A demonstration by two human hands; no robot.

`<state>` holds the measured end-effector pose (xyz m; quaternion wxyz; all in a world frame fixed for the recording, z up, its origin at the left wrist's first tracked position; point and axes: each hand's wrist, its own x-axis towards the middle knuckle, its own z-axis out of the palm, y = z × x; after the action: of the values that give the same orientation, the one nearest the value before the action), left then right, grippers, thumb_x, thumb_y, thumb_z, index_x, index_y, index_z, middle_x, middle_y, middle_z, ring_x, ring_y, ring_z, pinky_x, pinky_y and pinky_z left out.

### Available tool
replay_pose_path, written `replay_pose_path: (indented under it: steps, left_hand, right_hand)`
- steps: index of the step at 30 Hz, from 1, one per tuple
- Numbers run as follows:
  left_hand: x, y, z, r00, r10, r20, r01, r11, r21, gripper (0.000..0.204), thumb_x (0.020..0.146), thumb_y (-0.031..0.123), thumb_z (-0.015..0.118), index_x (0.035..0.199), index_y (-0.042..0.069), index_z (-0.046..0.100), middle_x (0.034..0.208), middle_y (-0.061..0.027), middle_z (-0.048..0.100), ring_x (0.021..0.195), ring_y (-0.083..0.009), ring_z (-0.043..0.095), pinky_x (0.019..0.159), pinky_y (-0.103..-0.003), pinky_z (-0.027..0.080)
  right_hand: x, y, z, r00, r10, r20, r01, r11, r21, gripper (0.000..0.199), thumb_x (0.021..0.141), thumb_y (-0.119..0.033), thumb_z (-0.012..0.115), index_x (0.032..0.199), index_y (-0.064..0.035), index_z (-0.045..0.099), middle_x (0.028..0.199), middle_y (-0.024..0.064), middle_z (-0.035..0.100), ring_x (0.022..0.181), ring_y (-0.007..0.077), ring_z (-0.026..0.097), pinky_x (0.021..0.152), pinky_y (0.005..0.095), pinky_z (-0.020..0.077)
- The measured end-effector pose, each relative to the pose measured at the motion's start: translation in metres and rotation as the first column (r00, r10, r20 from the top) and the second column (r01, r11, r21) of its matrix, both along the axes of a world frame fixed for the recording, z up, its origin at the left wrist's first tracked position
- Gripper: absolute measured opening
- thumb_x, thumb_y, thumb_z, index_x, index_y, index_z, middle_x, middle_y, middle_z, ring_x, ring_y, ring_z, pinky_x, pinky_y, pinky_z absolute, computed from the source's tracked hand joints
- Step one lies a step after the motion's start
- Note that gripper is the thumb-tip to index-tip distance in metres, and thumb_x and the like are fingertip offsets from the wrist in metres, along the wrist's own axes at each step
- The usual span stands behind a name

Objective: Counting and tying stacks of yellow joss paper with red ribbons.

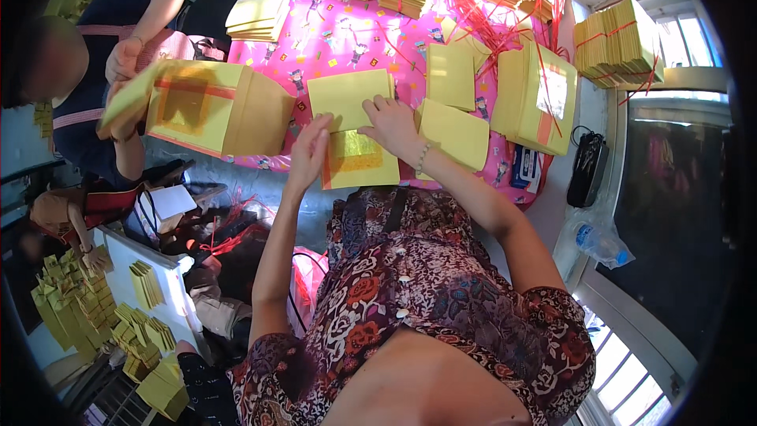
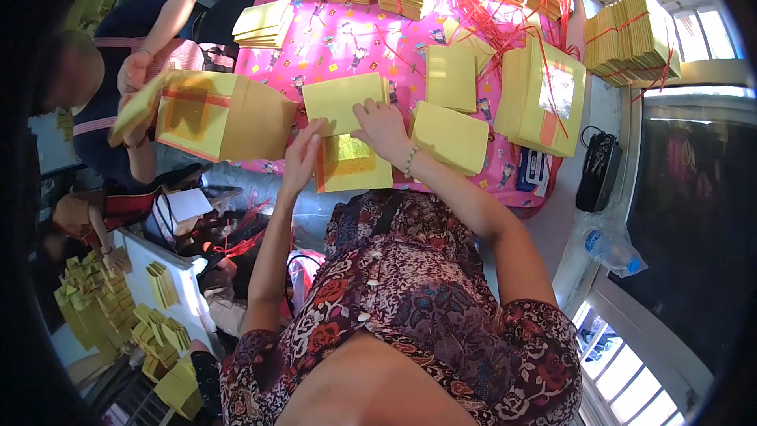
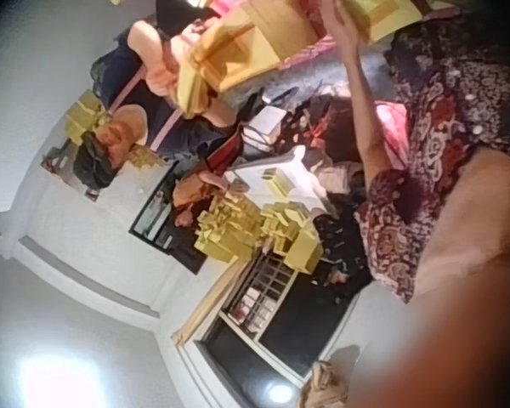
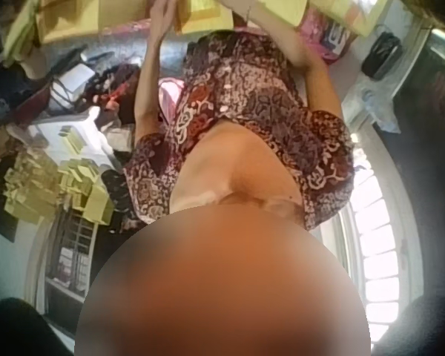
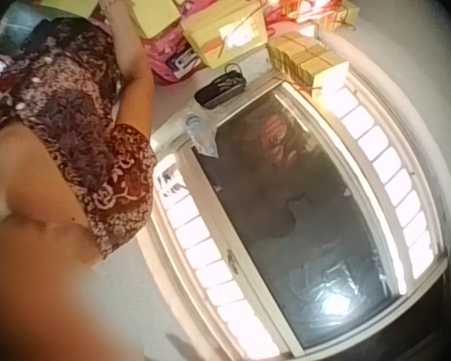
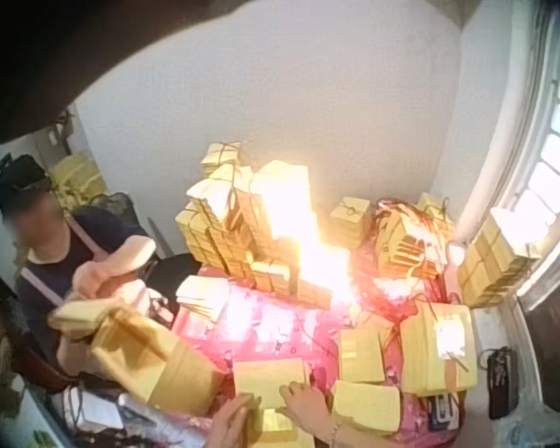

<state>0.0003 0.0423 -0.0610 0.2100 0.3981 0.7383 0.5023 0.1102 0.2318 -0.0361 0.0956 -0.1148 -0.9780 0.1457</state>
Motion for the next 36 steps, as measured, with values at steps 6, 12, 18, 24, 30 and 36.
replay_pose_path:
  steps: [6,12,18,24,30,36]
  left_hand:
    - [-0.013,0.010,-0.002,0.905,0.393,-0.163,-0.418,0.894,-0.162,0.036,0.095,0.026,0.050,0.118,-0.001,0.051,0.101,-0.0137,0.061,0.087,-0.0235,0.060,0.077,-0.036,0.047]
    - [-0.018,0.037,-0.011,0.823,0.401,0.403,-0.414,0.908,-0.058,0.034,0.091,0.015,0.053,0.119,-0.003,0.044,0.095,-0.0095,0.060,0.077,-0.0156,0.061,0.062,-0.030,0.051]
    - [-0.007,0.055,0.040,0.716,0.250,0.651,-0.407,0.908,0.098,0.040,0.087,0.003,0.053,0.124,-0.003,0.042,0.100,-0.0087,0.062,0.082,-0.0140,0.063,0.065,-0.027,0.055]
    - [0.032,0.100,0.053,0.683,-0.083,0.725,-0.069,0.982,0.178,0.036,0.085,0.008,0.058,0.119,0.002,0.051,0.093,-0.0049,0.066,0.080,-0.0135,0.064,0.066,-0.025,0.053]
    - [0.063,0.138,0.012,0.903,-0.155,0.402,0.201,0.977,-0.075,0.028,0.078,0.012,0.067,0.100,-0.001,0.059,0.077,-0.0054,0.066,0.069,-0.0128,0.063,0.064,-0.026,0.050]
    - [0.084,0.141,-0.007,0.979,-0.150,0.137,0.175,0.964,-0.199,0.026,0.079,0.012,0.067,0.100,-0.002,0.059,0.083,-0.0107,0.068,0.073,-0.0163,0.066,0.066,-0.029,0.052]
  right_hand:
    - [-0.003,0.009,-0.010,0.979,0.196,-0.064,-0.168,0.937,0.306,0.032,0.075,-0.037,0.068,0.089,-0.0107,0.057,0.082,0.0036,0.052,0.080,0.0197,0.052,0.069,0.0339,0.0422]
    - [-0.002,0.018,0.001,0.981,0.187,-0.039,-0.174,0.959,0.225,0.031,0.080,-0.040,0.063,0.081,-0.0088,0.063,0.088,0.0071,0.056,0.086,0.0227,0.054,0.075,0.0373,0.0431]
    - [0.039,0.036,0.024,0.912,-0.281,-0.299,0.195,0.938,-0.286,0.045,0.082,-0.030,0.068,0.114,-0.0023,0.054,0.108,0.0171,0.053,0.093,0.0267,0.057,0.083,0.0369,0.0463]
    - [0.114,0.075,0.018,0.806,-0.587,-0.077,0.182,0.370,-0.911,0.040,0.086,-0.016,0.066,0.118,0.0010,0.048,0.099,0.0124,0.060,0.084,0.0158,0.060,0.068,0.0274,0.0497]
    - [0.179,0.078,-0.021,0.705,-0.706,-0.074,0.399,0.481,-0.781,0.037,0.085,-0.017,0.063,0.115,0.0006,0.049,0.085,0.0098,0.064,0.075,0.0142,0.062,0.065,0.0293,0.0490]
    - [0.191,0.077,-0.043,0.686,-0.728,0.002,0.584,0.549,-0.598,0.035,0.084,-0.021,0.061,0.111,-0.0032,0.049,0.084,0.0147,0.065,0.075,0.0266,0.065,0.067,0.0392,0.0488]
